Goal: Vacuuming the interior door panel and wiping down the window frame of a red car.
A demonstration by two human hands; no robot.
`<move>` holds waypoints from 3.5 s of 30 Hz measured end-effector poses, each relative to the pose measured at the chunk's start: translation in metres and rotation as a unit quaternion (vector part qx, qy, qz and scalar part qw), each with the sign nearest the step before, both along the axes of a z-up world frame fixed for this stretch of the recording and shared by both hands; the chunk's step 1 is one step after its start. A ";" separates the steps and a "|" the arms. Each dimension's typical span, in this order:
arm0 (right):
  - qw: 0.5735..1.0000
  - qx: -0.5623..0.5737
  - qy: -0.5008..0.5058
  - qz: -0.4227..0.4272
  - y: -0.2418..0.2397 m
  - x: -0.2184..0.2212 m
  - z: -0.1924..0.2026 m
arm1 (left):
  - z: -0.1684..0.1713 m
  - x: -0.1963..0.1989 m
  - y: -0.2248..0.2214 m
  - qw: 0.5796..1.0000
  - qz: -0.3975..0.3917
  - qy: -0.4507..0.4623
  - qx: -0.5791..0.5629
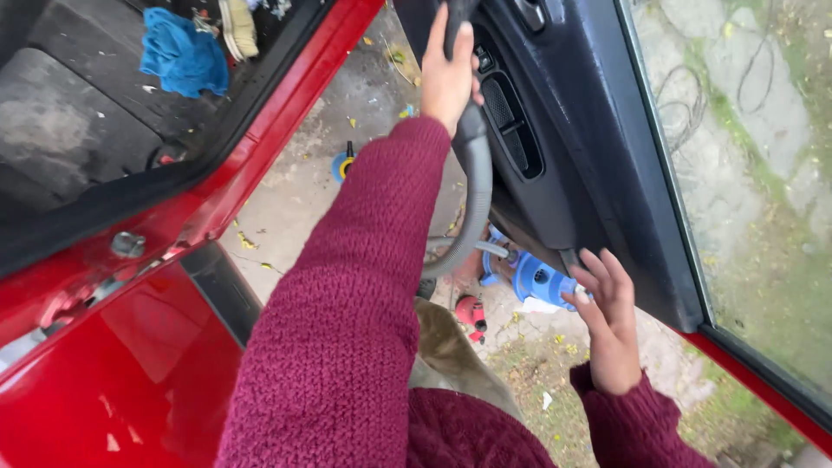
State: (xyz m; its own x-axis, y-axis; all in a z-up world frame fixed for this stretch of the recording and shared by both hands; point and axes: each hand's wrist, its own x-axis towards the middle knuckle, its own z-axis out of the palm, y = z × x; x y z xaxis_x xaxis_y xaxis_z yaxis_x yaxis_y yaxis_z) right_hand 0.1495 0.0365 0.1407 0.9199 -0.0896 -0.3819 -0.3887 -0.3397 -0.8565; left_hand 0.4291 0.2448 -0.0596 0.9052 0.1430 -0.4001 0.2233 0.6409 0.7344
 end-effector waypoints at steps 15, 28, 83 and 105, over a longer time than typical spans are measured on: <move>0.996 -0.015 0.025 -0.080 -0.020 -0.011 0.000 | -0.006 -0.006 -0.013 0.995 0.003 -0.019 0.102; 0.995 0.005 0.024 -0.093 -0.040 -0.046 -0.022 | 0.061 -0.107 -0.030 0.991 -0.112 -0.012 0.075; 0.955 -0.113 0.151 -0.230 -0.634 -0.169 -0.555 | -0.282 -0.495 -0.500 0.802 -0.515 -0.062 0.295; 0.968 -0.112 -0.099 0.199 -0.132 -0.099 -0.378 | -0.321 -0.483 -0.331 0.724 -0.348 -0.067 0.592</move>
State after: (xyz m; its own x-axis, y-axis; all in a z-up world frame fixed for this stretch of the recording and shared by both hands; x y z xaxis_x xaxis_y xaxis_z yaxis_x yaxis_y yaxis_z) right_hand 0.0505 -0.0958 -0.2368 0.9518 0.2275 -0.2057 -0.0234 -0.6148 -0.7884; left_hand -0.0539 -0.0864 -0.3809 0.9423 -0.1946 -0.2722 0.0662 -0.6890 0.7217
